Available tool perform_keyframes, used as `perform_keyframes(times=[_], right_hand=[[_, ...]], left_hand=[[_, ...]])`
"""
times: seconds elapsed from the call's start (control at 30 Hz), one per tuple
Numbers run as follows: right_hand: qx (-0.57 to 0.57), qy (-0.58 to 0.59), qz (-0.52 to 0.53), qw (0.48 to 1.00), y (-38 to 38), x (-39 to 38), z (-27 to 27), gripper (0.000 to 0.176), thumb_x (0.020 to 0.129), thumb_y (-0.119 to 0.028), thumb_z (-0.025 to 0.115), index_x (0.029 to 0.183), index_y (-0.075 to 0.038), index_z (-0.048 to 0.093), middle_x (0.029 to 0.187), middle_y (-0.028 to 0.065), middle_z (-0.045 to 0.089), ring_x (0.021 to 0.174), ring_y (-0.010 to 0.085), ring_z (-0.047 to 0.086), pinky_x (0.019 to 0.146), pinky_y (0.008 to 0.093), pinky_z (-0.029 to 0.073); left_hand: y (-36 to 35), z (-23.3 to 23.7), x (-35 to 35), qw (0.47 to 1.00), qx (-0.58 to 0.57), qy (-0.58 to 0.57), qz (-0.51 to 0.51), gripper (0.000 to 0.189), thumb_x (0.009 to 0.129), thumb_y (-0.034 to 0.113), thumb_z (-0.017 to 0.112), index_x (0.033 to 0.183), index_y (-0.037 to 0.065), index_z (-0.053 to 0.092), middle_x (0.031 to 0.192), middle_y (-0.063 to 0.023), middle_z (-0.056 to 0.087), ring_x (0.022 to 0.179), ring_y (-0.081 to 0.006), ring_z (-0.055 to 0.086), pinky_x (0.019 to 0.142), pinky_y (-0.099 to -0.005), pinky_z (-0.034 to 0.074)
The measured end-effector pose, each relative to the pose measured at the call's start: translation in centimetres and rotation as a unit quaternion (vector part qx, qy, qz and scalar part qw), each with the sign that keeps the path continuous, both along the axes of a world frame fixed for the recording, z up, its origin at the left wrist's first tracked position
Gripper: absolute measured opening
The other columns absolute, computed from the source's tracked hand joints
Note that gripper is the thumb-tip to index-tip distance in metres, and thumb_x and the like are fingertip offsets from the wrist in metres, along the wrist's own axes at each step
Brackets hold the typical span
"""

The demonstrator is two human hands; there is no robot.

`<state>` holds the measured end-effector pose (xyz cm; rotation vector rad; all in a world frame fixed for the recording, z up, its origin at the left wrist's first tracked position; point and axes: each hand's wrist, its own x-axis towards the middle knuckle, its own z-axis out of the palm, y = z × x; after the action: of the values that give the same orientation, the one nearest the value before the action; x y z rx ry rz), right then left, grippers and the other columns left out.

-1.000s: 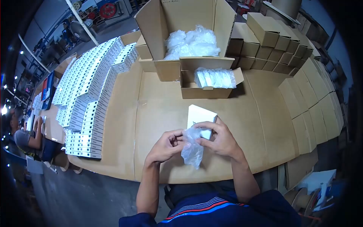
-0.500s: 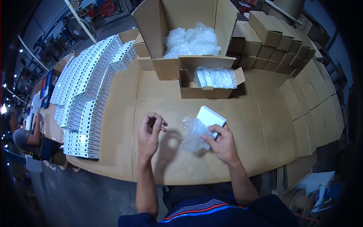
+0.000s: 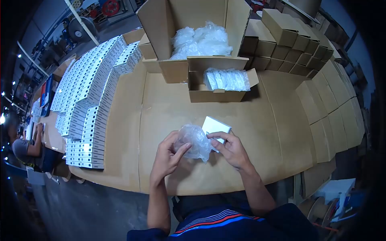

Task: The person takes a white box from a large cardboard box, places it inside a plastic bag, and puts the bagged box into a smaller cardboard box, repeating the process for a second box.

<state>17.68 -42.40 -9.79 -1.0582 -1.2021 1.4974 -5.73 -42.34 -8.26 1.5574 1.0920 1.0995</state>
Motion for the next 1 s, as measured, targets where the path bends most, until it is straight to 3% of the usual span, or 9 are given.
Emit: perform_keyframes(times=[0.2,0.3,0.33,0.47,0.57,0.67,0.8,0.9,1.0], right_hand=[[0.04,-0.071,0.037,0.996,0.6,0.5,-0.6,0.012,0.096,-0.006,0.073,0.101,0.005,0.071,0.107,0.0078,0.058,0.089,0.0146,0.067,0.081,0.0271,0.058],[0.073,-0.011,-0.045,0.996,1.0,0.9,-0.5,0.009,0.096,-0.002,0.072,0.102,0.004,0.071,0.102,0.0066,0.061,0.085,0.013,0.068,0.078,0.0258,0.055],[0.031,0.045,-0.041,0.998,1.3,1.1,-0.8,0.009,0.096,-0.001,0.071,0.103,0.004,0.07,0.101,0.0071,0.064,0.085,0.0133,0.068,0.079,0.0248,0.055],[0.062,0.069,-0.079,0.993,1.5,-0.1,-1.5,0.013,0.097,-0.004,0.072,0.105,0.006,0.069,0.102,0.0081,0.065,0.088,0.0143,0.069,0.078,0.0249,0.056],[0.079,-0.014,-0.092,0.993,1.1,-1.1,-1.5,0.016,0.097,-0.005,0.072,0.107,0.007,0.069,0.1,0.0074,0.065,0.089,0.0144,0.07,0.077,0.0242,0.057],[0.059,0.049,-0.097,0.992,0.9,-1.9,-1.3,0.018,0.096,-0.007,0.073,0.107,0.006,0.071,0.103,0.0093,0.067,0.09,0.0157,0.069,0.079,0.0248,0.057],[0.031,-0.129,-0.124,0.983,1.7,-2.0,-1.8,0.016,0.092,-0.005,0.076,0.105,0.005,0.074,0.105,0.0121,0.071,0.095,0.0172,0.069,0.083,0.0295,0.056],[0.119,-0.107,-0.15,0.976,2.7,-1.6,-3.1,0.016,0.093,-0.002,0.073,0.108,0.005,0.072,0.099,0.0077,0.075,0.091,0.0131,0.069,0.083,0.0273,0.054],[0.06,-0.075,-0.157,0.983,3.1,-1.0,-2.5,0.02,0.085,-0.003,0.08,0.105,-0.001,0.077,0.106,0.0121,0.069,0.096,0.0205,0.068,0.087,0.0326,0.054]], left_hand=[[2.1,0.2,-2.9,0.993,-0.071,-0.075,-0.062,0.013,0.096,0.002,0.07,0.104,-0.001,0.06,0.122,-0.0116,0.059,0.098,-0.0184,0.066,0.088,-0.0322,0.056],[2.9,-0.9,-4.1,0.964,-0.053,-0.26,0.016,0.022,0.095,-0.002,0.069,0.112,0.001,0.055,0.13,-0.0138,0.056,0.099,-0.0192,0.066,0.089,-0.0329,0.056],[2.7,-0.8,-3.2,0.953,-0.018,-0.3,0.051,0.04,0.097,0.005,0.069,0.131,0.002,0.046,0.132,-0.015,0.053,0.109,-0.0233,0.065,0.098,-0.0364,0.055],[1.3,-4.6,-0.3,0.923,-0.147,-0.354,0.002,0.057,0.103,0.022,0.065,0.147,-0.001,0.037,0.134,-0.0152,0.054,0.119,-0.0252,0.062,0.103,-0.0402,0.054],[0.5,-3.7,3.6,0.945,-0.172,-0.273,0.046,0.037,0.1,0.013,0.069,0.13,-0.004,0.056,0.117,-0.0097,0.065,0.103,-0.0151,0.067,0.08,-0.0276,0.059],[0.4,-3.2,4.2,0.97,-0.146,-0.162,0.109,0.025,0.097,0.006,0.072,0.119,-0.003,0.063,0.102,-0.0048,0.068,0.088,-0.0093,0.066,0.065,-0.0218,0.053],[0.2,-2.8,4.3,0.974,-0.157,-0.157,0.053,0.018,0.095,0.003,0.073,0.111,0.001,0.065,0.094,-0.0006,0.066,0.077,-0.0034,0.057,0.062,-0.0186,0.045],[-0.1,-4.3,3.5,0.959,-0.14,-0.235,0.073,0.018,0.094,0.001,0.072,0.11,0.0,0.064,0.09,0.001,0.064,0.075,-0.0035,0.056,0.065,-0.019,0.045],[-0.7,-4.3,2.6,0.97,-0.11,-0.209,0.053,0.032,0.093,-0.001,0.072,0.121,-0.002,0.059,0.1,-0.003,0.062,0.084,-0.0071,0.057,0.072,-0.022,0.05]])
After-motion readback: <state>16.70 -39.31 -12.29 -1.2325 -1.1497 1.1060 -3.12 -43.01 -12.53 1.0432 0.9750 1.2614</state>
